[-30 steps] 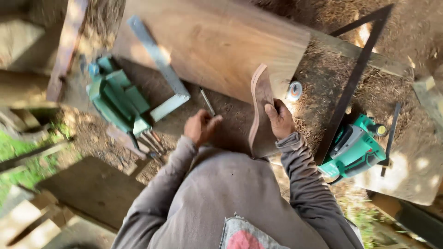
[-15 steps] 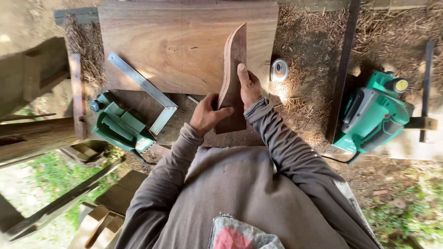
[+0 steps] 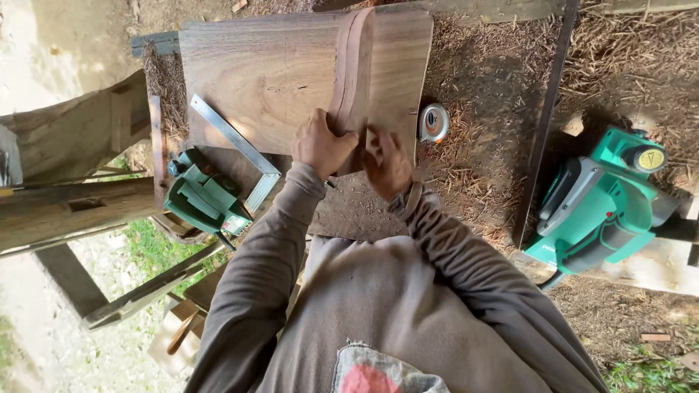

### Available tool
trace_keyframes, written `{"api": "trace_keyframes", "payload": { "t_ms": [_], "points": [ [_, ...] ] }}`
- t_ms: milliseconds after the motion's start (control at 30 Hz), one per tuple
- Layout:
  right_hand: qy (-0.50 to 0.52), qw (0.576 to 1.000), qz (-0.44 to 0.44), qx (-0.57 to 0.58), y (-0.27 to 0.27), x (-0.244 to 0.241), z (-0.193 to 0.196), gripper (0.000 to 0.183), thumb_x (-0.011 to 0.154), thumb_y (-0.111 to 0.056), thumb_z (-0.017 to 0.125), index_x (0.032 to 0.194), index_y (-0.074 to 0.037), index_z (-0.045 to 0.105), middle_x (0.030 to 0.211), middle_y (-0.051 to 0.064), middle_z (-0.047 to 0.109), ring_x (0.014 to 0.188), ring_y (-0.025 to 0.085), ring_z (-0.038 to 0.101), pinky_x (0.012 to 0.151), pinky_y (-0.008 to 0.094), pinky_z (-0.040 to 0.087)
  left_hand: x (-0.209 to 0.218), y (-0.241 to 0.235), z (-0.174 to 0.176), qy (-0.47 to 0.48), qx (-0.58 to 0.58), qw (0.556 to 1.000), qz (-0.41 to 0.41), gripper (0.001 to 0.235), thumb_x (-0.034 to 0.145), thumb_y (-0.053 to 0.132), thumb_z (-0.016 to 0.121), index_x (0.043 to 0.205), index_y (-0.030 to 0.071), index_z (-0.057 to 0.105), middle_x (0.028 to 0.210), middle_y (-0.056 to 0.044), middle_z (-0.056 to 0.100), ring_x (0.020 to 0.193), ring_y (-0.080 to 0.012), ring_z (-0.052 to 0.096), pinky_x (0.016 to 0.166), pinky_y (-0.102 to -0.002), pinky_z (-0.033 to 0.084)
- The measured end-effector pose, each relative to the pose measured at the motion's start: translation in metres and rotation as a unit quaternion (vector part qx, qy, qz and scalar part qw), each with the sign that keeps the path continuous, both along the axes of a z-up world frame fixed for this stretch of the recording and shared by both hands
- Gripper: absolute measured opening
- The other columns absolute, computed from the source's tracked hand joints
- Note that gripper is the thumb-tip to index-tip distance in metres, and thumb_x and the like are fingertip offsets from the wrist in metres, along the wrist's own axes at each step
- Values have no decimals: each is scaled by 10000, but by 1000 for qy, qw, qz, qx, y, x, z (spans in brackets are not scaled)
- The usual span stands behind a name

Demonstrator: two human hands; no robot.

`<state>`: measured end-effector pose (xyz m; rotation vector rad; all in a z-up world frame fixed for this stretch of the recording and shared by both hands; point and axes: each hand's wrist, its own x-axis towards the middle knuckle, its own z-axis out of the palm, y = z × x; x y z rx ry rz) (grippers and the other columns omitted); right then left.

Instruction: The person measures and marks a piece of wood using a square and a pencil. They then use a green electric planer to smooth the edges of the wood. Finally, they place the planed wood against a larger board to check the fit.

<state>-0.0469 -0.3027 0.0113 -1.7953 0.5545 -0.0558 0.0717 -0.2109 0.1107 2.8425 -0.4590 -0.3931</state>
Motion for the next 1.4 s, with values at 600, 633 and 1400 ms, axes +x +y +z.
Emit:
{"api": "trace_keyframes", "payload": {
  "t_ms": [600,633,1400],
  "points": [
    [-124,944,104,-289,-18,-35,-30,661,814,-348,824,1360,-58,590,1147,145,543,1068,328,536,909,453,479,-9,-21,-33,17,78,996,32,596,753,375,755,1104,-43,515,992,-286,706,956,-463,684,878,-518,526],
    [-124,944,104,-288,-18,-34,-30,661,814,-348,824,1360,-58,590,1147,145,543,1068,328,536,909,453,479,-9,-22,-33,18,78,996,33,596,753,375,755,1104,-43,515,992,-286,706,956,-463,684,878,-518,526],
    [-146,921,33,-360,-9,-22,-34,580,770,-410,876,1261,-158,698,1012,74,572,937,276,558,773,430,477,-8,-29,-21,33,54,997,32,599,766,348,737,1146,-63,524,1114,-267,648,1033,-431,657,908,-498,513]
  ]
}}
